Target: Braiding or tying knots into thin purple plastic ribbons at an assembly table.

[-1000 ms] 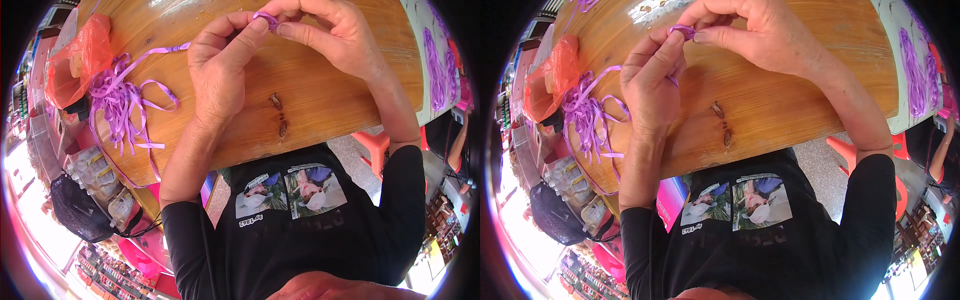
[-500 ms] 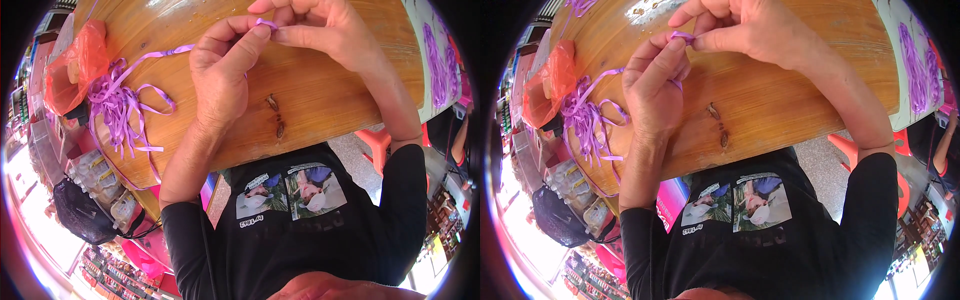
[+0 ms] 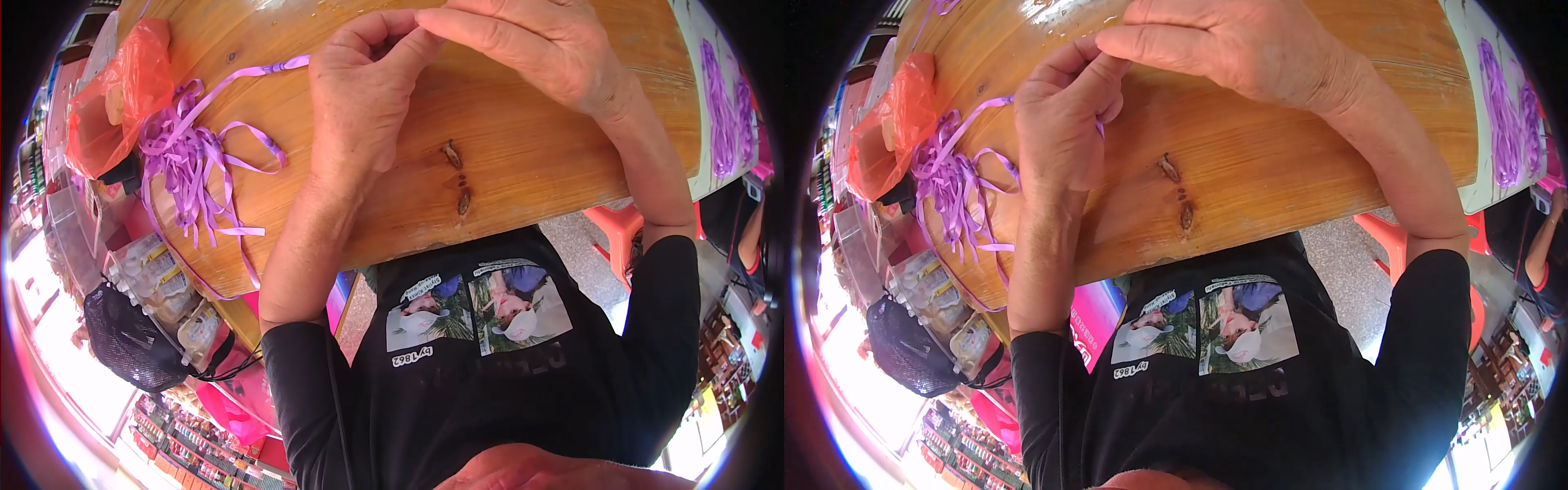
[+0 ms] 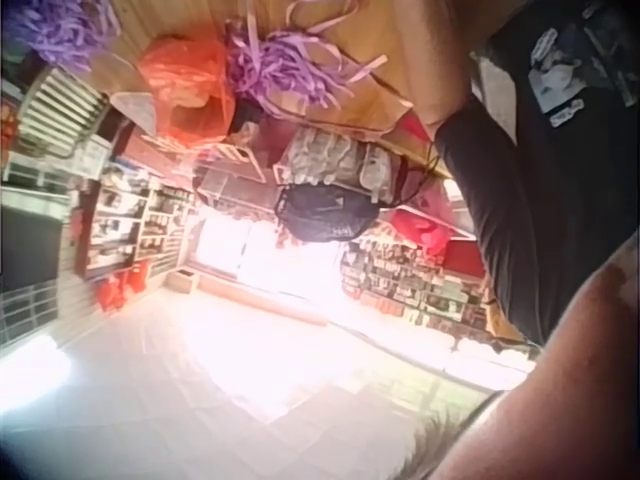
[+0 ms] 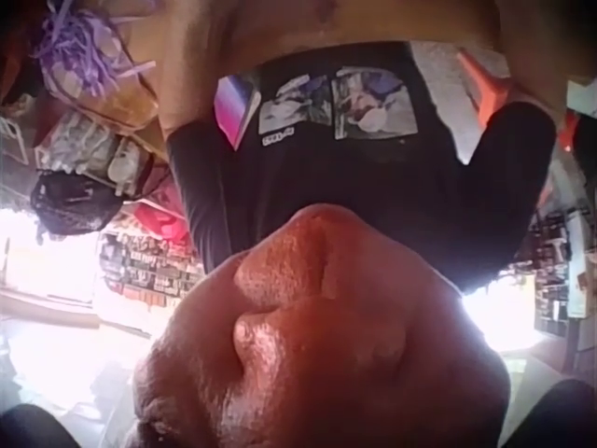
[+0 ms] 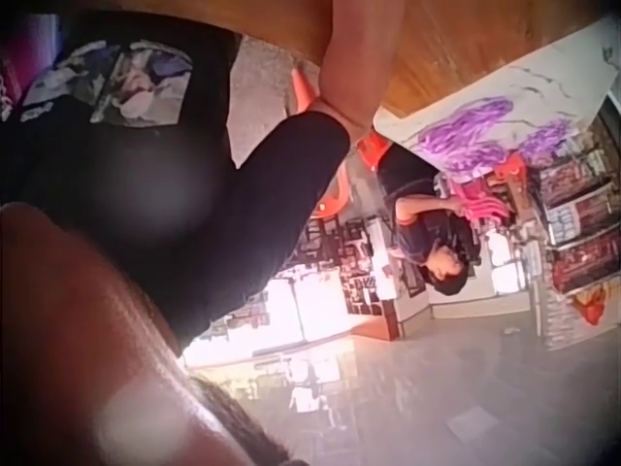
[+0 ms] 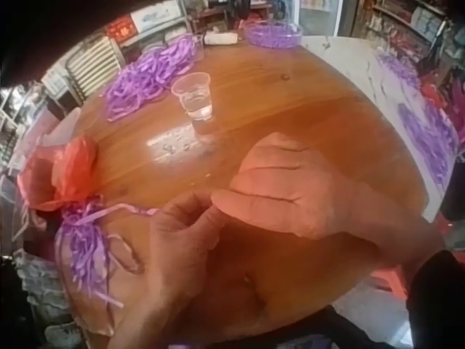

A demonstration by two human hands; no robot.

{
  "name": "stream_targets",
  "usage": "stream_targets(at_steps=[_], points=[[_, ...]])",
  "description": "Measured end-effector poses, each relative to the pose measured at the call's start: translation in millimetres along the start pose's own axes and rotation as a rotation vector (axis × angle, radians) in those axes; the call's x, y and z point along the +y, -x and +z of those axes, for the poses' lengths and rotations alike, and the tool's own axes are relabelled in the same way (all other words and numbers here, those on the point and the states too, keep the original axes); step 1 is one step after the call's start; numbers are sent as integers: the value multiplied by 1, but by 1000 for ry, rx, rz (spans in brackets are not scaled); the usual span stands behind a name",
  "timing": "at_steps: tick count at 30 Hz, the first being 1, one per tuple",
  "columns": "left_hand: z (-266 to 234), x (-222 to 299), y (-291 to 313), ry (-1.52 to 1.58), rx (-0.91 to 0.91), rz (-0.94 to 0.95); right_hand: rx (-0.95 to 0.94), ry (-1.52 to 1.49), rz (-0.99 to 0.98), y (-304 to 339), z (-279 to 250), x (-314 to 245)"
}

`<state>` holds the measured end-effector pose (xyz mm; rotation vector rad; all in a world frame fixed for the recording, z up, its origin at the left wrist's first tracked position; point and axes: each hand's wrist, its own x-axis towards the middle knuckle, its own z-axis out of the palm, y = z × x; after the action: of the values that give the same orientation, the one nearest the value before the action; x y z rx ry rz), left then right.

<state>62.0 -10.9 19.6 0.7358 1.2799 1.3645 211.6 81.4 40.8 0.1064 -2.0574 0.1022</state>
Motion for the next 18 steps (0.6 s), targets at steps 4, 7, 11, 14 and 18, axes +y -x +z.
stream_targets(at_steps=[4,7,11,14,18], points=[[-9,-1,-7,49,-160,-56,-336,-4,259,-13,-24,-12],[-7,-1,-8,45,-156,-31,-305,84,232,-4,-20,-3],[-5,-3,-6,25,-69,54,-250,98,379,-5,-19,-8],[-6,-4,-6,17,-28,93,-258,-20,521,-11,-22,-12],[3,-2,-4,-20,-35,129,-26,-184,414,14,2,5]])
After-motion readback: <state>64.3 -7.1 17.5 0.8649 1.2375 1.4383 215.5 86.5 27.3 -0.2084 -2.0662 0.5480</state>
